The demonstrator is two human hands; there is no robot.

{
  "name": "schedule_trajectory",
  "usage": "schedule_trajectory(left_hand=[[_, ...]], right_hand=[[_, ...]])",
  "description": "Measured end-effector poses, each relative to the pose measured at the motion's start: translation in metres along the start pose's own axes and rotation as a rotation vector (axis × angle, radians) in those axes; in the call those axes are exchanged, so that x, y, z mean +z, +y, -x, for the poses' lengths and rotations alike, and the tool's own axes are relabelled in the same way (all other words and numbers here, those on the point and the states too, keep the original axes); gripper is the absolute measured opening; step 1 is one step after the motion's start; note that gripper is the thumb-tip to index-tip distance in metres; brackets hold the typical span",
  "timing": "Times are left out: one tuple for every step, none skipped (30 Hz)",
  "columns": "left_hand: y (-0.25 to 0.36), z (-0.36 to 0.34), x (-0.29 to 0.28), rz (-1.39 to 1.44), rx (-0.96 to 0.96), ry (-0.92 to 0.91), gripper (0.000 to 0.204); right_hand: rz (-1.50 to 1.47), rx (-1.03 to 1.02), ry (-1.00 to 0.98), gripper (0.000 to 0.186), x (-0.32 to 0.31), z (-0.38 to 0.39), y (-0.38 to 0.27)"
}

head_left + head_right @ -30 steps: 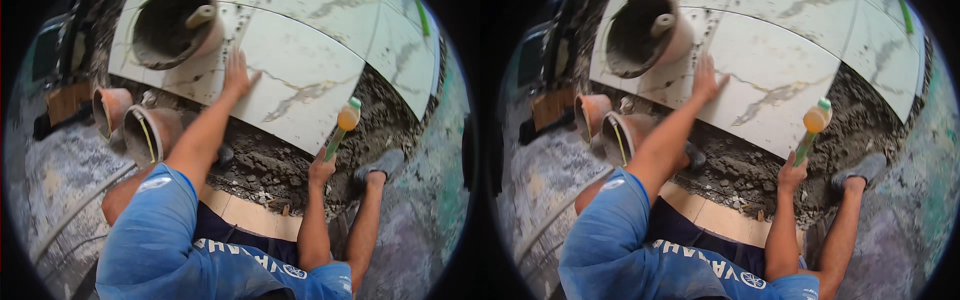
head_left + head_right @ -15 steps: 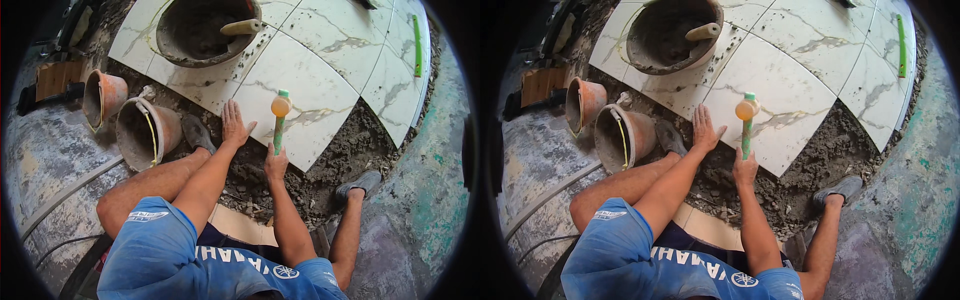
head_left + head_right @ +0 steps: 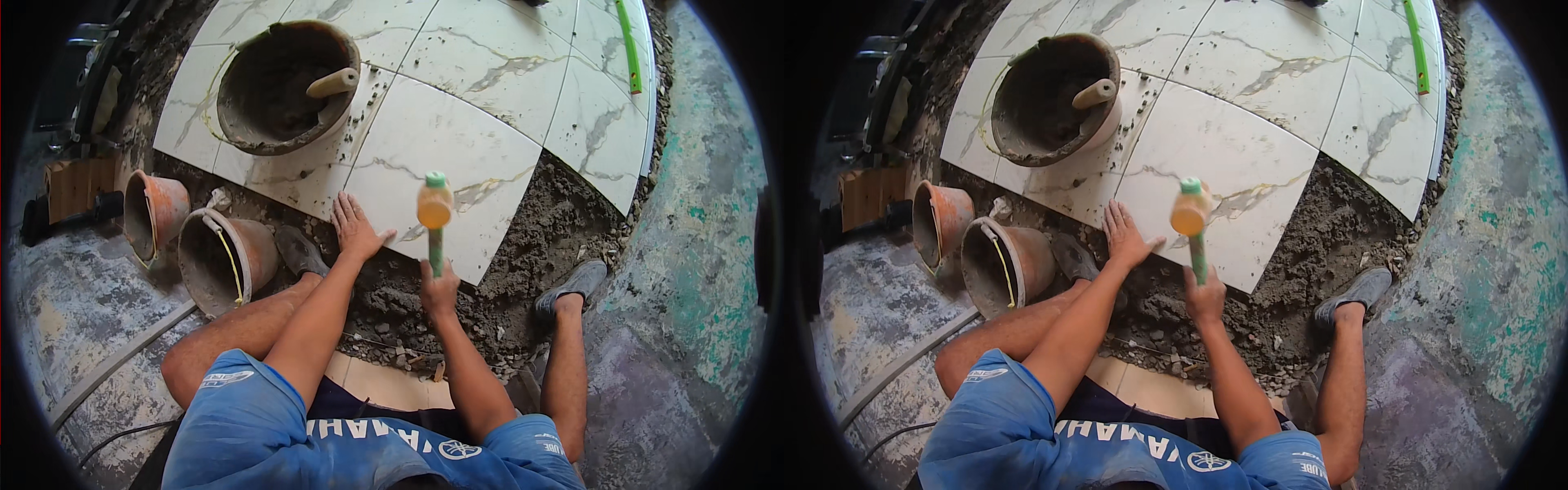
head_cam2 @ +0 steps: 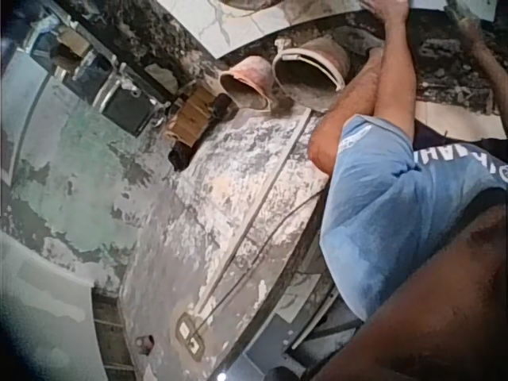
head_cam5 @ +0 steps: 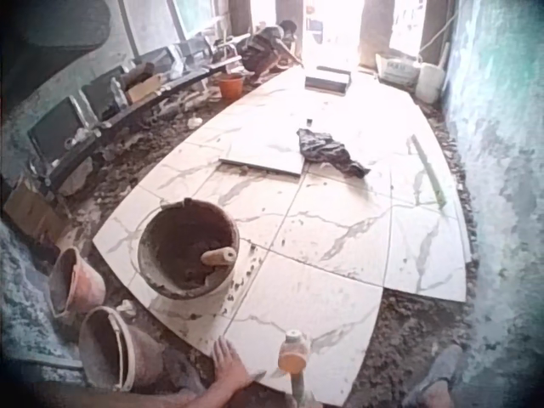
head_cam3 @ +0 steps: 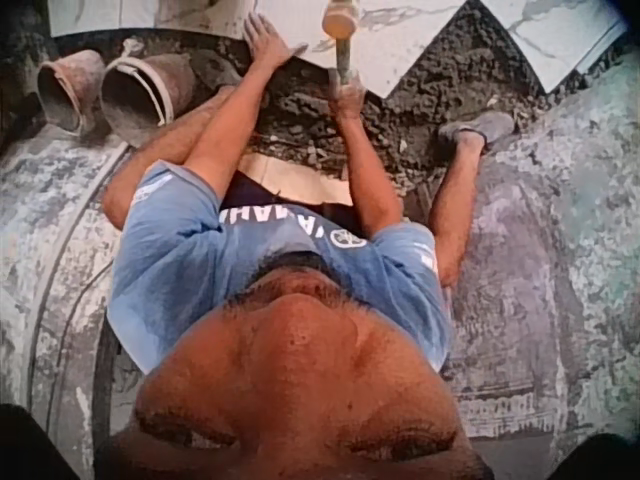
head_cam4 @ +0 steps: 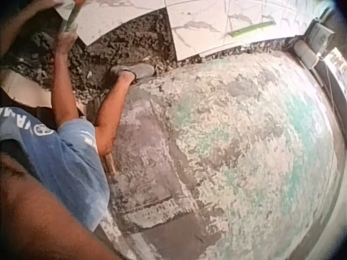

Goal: The person installs floor tiles, pressing and aligning them onto the ground by hand and tapping them with a mallet.

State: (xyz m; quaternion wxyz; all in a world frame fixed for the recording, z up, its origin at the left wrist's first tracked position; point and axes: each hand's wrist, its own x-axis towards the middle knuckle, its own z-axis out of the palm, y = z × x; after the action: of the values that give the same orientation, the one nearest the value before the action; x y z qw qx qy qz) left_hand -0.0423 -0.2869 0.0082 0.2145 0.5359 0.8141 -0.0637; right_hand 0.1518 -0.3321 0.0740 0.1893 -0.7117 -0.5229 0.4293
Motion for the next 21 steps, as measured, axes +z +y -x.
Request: schedule_trajectory(left_hand=[[0.007,-0.002,-0.007,-0.058,-0.068,-0.120,0.125],[0.014,-0.006,-0.013,-0.065,-0.077,-0.171,0.125],[0.021,-0.013,-0.018,-0.052,-0.049,-0.134,0.129],[0.027,-0.020,-0.021,-0.027,-0.017,-0.096,0.133],[0.032,-0.032,-0.023,-0.042,-0.013,-0.100,0.133],[0.035,-0.047,-0.025,-0.008,0.047,-0.020,0.132],[0.039,-0.064,-0.024,0.034,0.101,0.032,0.131],[0.043,-0.085,-0.023,-0.003,0.171,0.079,0.127],[0.049,-0.108,-0.023,-0.018,0.169,0.085,0.127],[0.055,-0.132,-0.023,-0.024,0.242,0.139,0.123],[0.061,-0.155,-0.023,-0.014,0.315,0.166,0.119],[0.069,-0.178,-0.025,-0.033,0.319,0.187,0.119],[0.078,-0.202,-0.028,-0.086,0.353,0.244,0.116],[0.089,-0.225,-0.031,-0.133,0.383,0.248,0.113],[0.098,-0.249,-0.037,-0.141,0.348,0.279,0.113],[0.104,-0.269,-0.043,-0.134,0.308,0.220,0.112],[0.109,-0.285,-0.048,-0.147,0.286,0.262,0.112],[0.113,-0.294,-0.050,-0.108,0.291,0.275,0.112],[0.117,-0.298,-0.050,-0.097,0.284,0.316,0.113],[0.118,-0.299,-0.050,-0.099,0.278,0.331,0.114],[0.121,-0.297,-0.049,-0.104,0.263,0.326,0.115]], right_hand=[[0.032,0.039,0.038,0.051,-0.011,0.006,0.008],[0.017,0.033,0.035,0.051,-0.020,0.012,0.015],[0.008,0.052,0.068,0.053,-0.029,0.016,0.023],[0.022,0.086,0.110,0.055,-0.035,0.018,0.029],[-0.002,0.076,0.106,0.055,-0.039,0.018,0.035],[-0.030,0.087,0.121,0.059,-0.042,0.017,0.040],[-0.034,0.144,0.137,0.063,-0.044,0.014,0.044],[-0.069,0.107,0.168,0.066,-0.044,0.011,0.047],[-0.089,0.081,0.172,0.066,-0.045,0.007,0.049],[-0.090,0.057,0.197,0.066,-0.045,0.003,0.050],[-0.083,0.032,0.230,0.066,-0.045,-0.001,0.051],[-0.061,0.075,0.211,0.056,-0.045,-0.004,0.051],[-0.073,0.068,0.192,0.056,-0.045,-0.007,0.052],[-0.081,0.057,0.195,0.055,-0.045,-0.009,0.052],[-0.074,0.063,0.202,0.054,-0.046,-0.012,0.052],[-0.093,0.029,0.210,0.053,-0.047,-0.013,0.054],[-0.085,0.046,0.223,0.053,-0.047,-0.016,0.055],[-0.116,0.056,0.210,0.053,-0.048,-0.018,0.057],[-0.137,0.074,0.198,0.053,-0.048,-0.020,0.059],[-0.134,0.089,0.213,0.052,-0.049,-0.022,0.061],[-0.148,0.087,0.227,0.052,-0.050,-0.024,0.064]])
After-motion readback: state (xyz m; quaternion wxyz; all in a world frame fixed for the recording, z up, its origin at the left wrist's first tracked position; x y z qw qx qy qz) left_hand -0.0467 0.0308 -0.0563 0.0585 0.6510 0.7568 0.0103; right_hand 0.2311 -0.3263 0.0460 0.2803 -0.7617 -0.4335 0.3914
